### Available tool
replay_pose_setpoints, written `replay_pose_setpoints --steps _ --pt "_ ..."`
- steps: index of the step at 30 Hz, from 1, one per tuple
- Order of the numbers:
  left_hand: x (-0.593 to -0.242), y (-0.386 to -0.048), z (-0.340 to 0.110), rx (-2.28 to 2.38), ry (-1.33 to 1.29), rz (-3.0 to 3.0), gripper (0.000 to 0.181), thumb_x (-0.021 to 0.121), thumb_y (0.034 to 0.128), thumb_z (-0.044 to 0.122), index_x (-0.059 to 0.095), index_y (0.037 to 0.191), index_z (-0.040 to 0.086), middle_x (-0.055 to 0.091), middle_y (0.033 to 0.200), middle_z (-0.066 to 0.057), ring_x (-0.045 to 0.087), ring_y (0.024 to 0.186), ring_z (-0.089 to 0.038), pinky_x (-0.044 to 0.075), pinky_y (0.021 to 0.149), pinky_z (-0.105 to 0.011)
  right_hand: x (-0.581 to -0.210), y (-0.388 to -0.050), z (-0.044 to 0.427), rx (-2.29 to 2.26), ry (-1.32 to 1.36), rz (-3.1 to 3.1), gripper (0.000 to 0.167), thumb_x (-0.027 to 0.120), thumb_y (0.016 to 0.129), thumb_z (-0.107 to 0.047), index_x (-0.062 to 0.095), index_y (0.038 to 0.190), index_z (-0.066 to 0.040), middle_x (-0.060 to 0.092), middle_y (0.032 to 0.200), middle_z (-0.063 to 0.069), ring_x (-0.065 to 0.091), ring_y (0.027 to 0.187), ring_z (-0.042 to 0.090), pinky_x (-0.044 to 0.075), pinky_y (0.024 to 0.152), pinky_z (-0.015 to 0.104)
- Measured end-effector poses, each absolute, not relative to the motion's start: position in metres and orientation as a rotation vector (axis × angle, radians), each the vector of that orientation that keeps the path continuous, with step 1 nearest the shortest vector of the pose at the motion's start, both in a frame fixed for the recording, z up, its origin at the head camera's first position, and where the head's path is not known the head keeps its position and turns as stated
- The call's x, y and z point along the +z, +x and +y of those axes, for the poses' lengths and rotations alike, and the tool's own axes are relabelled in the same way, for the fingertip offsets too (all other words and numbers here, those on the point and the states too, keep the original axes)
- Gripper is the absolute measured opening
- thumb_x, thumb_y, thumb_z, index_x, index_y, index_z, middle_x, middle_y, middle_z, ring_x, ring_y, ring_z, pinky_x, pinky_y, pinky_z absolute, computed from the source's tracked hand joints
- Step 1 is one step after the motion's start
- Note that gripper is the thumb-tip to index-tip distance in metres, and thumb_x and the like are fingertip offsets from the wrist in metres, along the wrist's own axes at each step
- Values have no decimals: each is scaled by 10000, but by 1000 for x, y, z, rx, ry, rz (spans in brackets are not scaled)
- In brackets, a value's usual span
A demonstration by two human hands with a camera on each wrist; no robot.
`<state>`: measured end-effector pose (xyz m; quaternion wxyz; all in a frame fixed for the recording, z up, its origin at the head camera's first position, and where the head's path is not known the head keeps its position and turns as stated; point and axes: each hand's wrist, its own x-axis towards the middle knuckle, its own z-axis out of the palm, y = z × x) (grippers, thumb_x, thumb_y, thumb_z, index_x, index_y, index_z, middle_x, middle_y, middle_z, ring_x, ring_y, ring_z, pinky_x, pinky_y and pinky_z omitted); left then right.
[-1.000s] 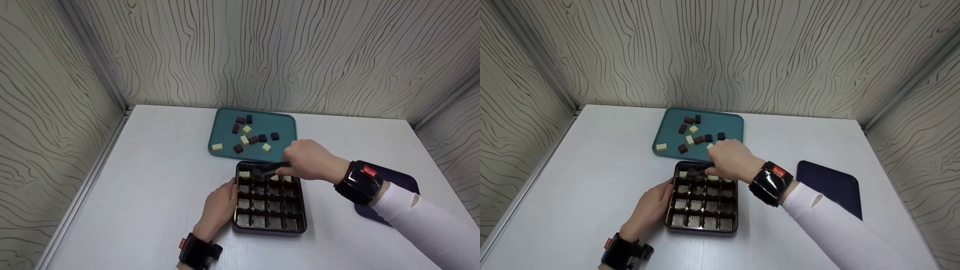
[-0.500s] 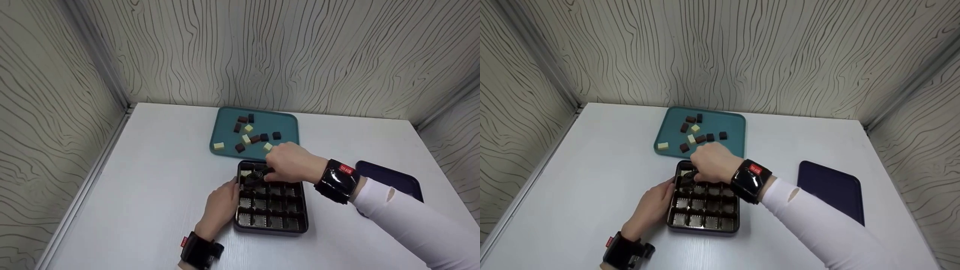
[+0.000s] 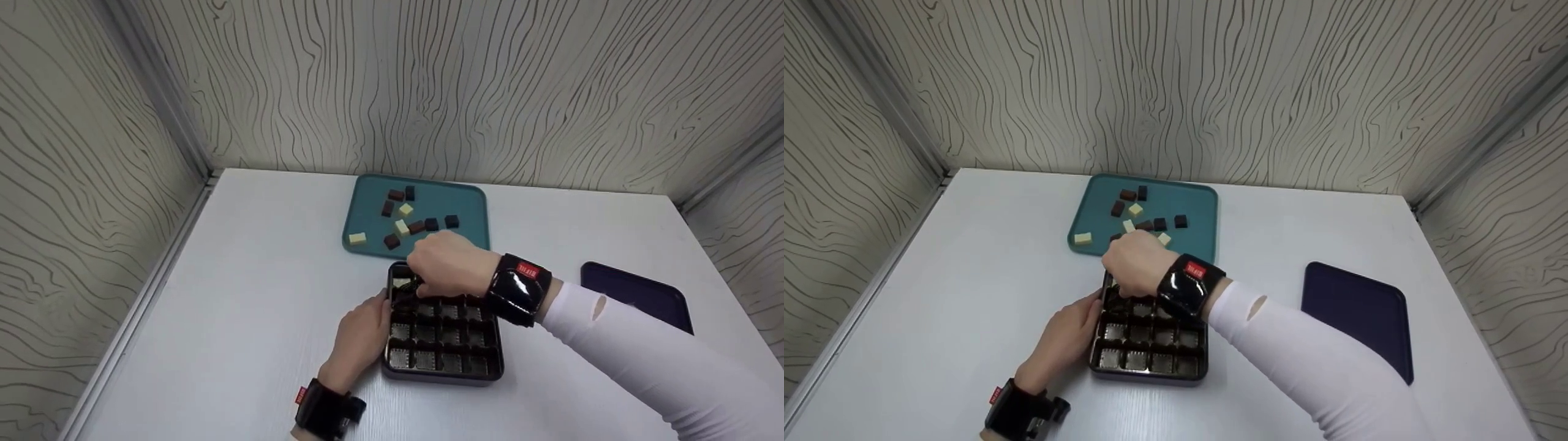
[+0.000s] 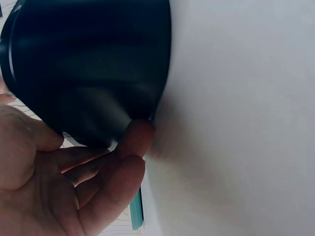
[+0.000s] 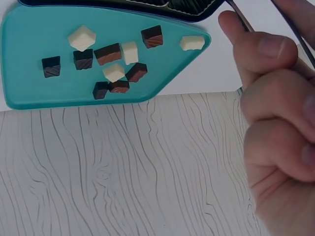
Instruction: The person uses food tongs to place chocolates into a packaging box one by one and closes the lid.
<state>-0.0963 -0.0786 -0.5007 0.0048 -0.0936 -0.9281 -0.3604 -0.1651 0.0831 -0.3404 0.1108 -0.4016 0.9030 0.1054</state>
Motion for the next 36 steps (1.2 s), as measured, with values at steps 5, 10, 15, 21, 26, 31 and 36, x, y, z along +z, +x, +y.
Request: replay_pose_setpoints --steps 5,10,15,21,26,31,36 --pt "-501 -96 -78 -1136 -301 -2905 332 453 1110 194 696 1278 43 778 1062 -172 757 971 -397 594 761 -535 -345 -166 70 400 -1205 2612 262 844 882 -322 758 792 -92 718 711 60 571 553 162 504 526 300" --pt "-501 -95 -77 -1136 -306 -2908 303 456 1108 192 709 1224 72 781 1045 -164 761 954 -390 591 730 -526 -352 -168 62 429 -1202 2575 225 831 880 -265 730 764 -101 689 675 41 467 533 123 364 491 257" --pt "-500 -97 -77 -1142 -311 -2903 300 457 1106 194 706 1214 68 781 1049 -166 761 948 -396 587 720 -526 -356 -169 61 447 -1215 2571 240 838 861 -260 703 743 -101 684 674 23 414 549 105 384 496 269" --pt "-500 -97 -77 -1127 -314 -2898 295 457 1107 201 703 1207 72 781 1051 -166 760 949 -399 585 719 -529 -357 -171 62 449 -1225 2564 256 837 873 -278 707 756 -92 694 696 36 416 549 111 343 495 260" --pt "-500 -97 -79 -1107 -317 -2893 283 459 1106 196 698 1187 69 779 1031 -167 758 926 -400 581 709 -530 -355 -170 64 455 -1258 2575 279 839 877 -296 703 742 -94 678 669 40 410 529 114 329 484 251" --pt "-501 -97 -79 -1126 -310 -2899 325 451 1109 205 691 1271 60 780 1082 -181 757 974 -405 594 769 -543 -347 -170 73 442 -1278 2617 353 850 868 -353 665 696 -107 598 602 4 402 524 108 393 486 259" --pt "-501 -97 -79 -1135 -321 -2901 356 440 1114 194 679 1322 33 782 1097 -180 764 982 -389 611 799 -525 -330 -169 97 339 -1240 2658 539 829 889 -424 454 599 -167 355 548 -74 328 497 92 277 492 224"
